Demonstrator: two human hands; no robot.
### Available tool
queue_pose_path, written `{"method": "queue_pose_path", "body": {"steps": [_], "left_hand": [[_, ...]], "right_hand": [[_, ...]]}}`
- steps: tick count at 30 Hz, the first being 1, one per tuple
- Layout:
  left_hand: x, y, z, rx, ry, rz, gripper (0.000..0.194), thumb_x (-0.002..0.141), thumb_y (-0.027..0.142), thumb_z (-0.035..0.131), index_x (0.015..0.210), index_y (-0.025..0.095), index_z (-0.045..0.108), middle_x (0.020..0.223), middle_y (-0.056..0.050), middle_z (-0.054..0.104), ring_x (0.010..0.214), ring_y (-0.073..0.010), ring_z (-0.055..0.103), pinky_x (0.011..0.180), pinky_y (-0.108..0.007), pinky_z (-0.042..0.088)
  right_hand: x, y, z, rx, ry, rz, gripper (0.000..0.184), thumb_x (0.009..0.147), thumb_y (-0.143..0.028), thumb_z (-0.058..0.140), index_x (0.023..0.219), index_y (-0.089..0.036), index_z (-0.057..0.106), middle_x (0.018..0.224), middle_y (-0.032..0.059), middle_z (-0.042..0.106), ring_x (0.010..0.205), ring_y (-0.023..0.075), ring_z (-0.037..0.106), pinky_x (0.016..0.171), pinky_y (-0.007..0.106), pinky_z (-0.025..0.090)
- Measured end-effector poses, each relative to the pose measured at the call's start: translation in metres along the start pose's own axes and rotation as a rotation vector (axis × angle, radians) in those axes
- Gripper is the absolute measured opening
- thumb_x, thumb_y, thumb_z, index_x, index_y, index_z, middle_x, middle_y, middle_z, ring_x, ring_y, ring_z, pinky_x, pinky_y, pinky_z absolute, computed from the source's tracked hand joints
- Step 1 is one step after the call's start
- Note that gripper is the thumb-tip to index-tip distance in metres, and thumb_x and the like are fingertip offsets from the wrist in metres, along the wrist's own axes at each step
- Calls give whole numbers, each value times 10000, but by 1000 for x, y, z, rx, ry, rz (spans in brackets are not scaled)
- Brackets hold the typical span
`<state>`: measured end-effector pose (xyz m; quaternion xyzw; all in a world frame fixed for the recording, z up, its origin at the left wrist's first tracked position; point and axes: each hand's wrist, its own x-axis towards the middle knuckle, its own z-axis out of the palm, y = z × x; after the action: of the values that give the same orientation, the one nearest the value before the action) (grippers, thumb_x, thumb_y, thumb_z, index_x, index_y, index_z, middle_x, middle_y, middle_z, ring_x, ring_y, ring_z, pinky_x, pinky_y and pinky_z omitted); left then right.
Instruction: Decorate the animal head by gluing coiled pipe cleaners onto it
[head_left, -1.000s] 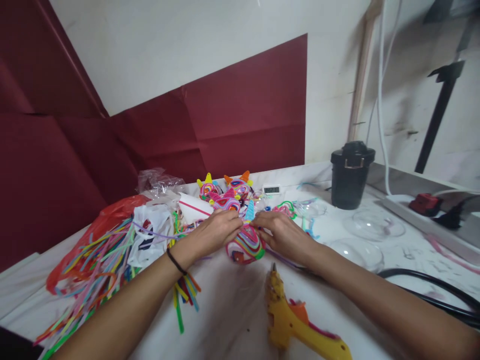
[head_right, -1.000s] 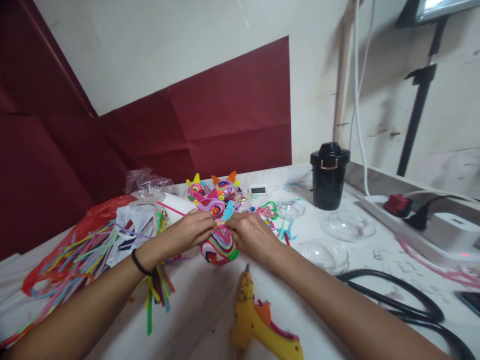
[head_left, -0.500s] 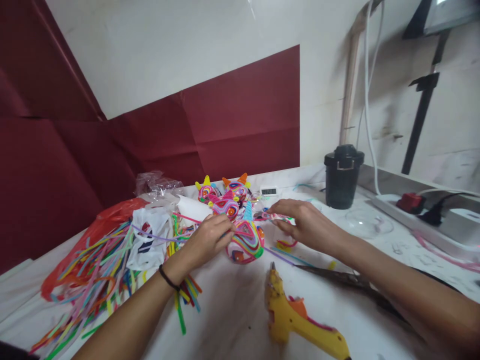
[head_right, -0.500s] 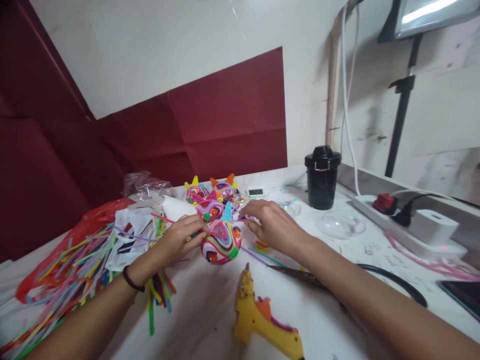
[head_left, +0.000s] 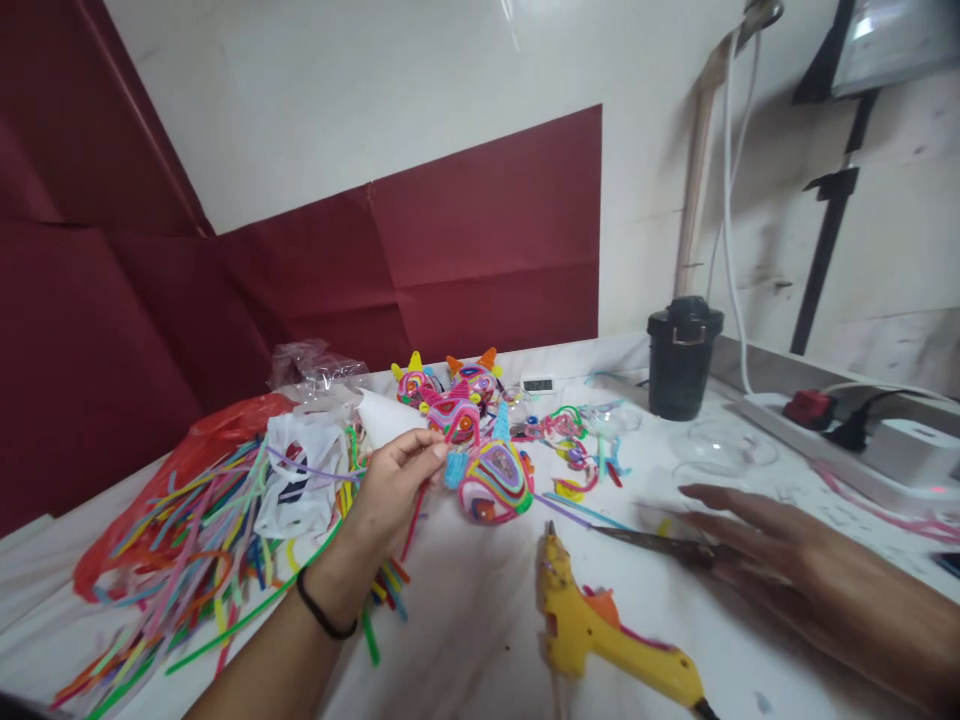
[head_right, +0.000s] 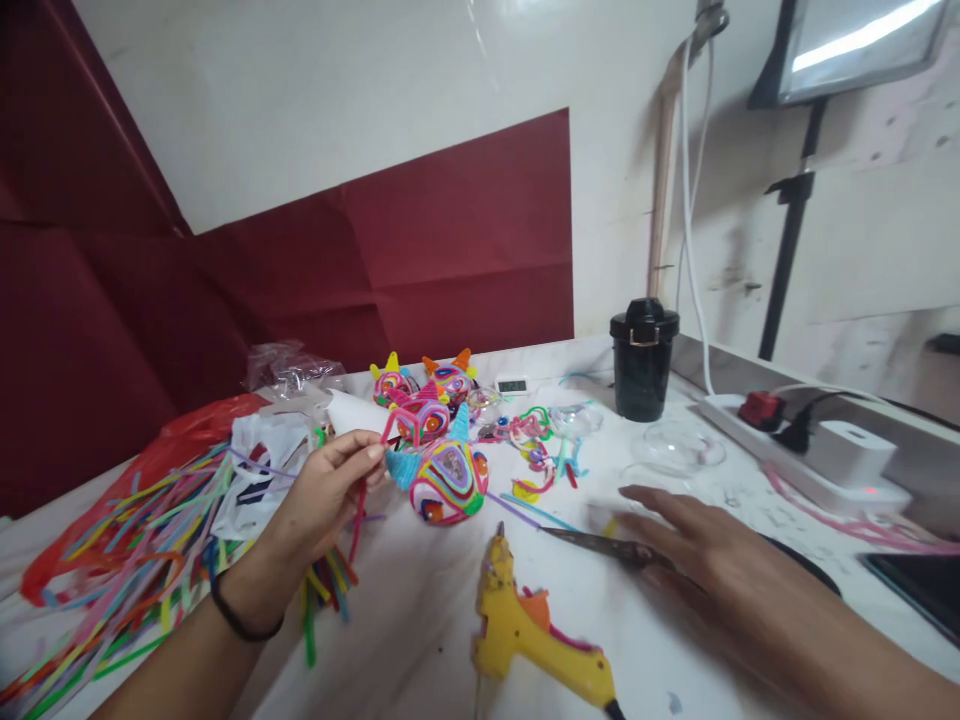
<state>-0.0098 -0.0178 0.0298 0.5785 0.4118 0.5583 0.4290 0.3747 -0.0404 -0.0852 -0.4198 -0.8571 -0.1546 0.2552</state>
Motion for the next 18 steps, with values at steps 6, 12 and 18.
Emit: {"method": "queue_pose_path", "body": {"steps": [6,12,18], "left_hand": [[-3,-8,0,-270,-18,-157,337,606,296,838,732,134,571,656,47,495,516,-37,416,467,-161,313],[-3,-22,-1,-425,-45,-255,300,637,215,824,755,132,561,672,41,520,515,-34,440,433,-140,290],[4,-30,-1,-482,-75,-333,198,718,144,757,751,126,563,682,23,537,505,-37,451,415,-143,281]], "right_hand": [[-41,14,9,-44,-27,177,258,871,-367,611,1110,-360,710,1126,165,692,1012,335,668,876,514,531],[-46,8,3,63,-153,161,272,888,-338,590,1127,-357,718,1023,142,734,924,283,699,802,432,576],[-32,17,-6,84,-158,170,256,857,-266,615,1053,-374,739,1065,126,726,942,238,709,785,335,579]]}}
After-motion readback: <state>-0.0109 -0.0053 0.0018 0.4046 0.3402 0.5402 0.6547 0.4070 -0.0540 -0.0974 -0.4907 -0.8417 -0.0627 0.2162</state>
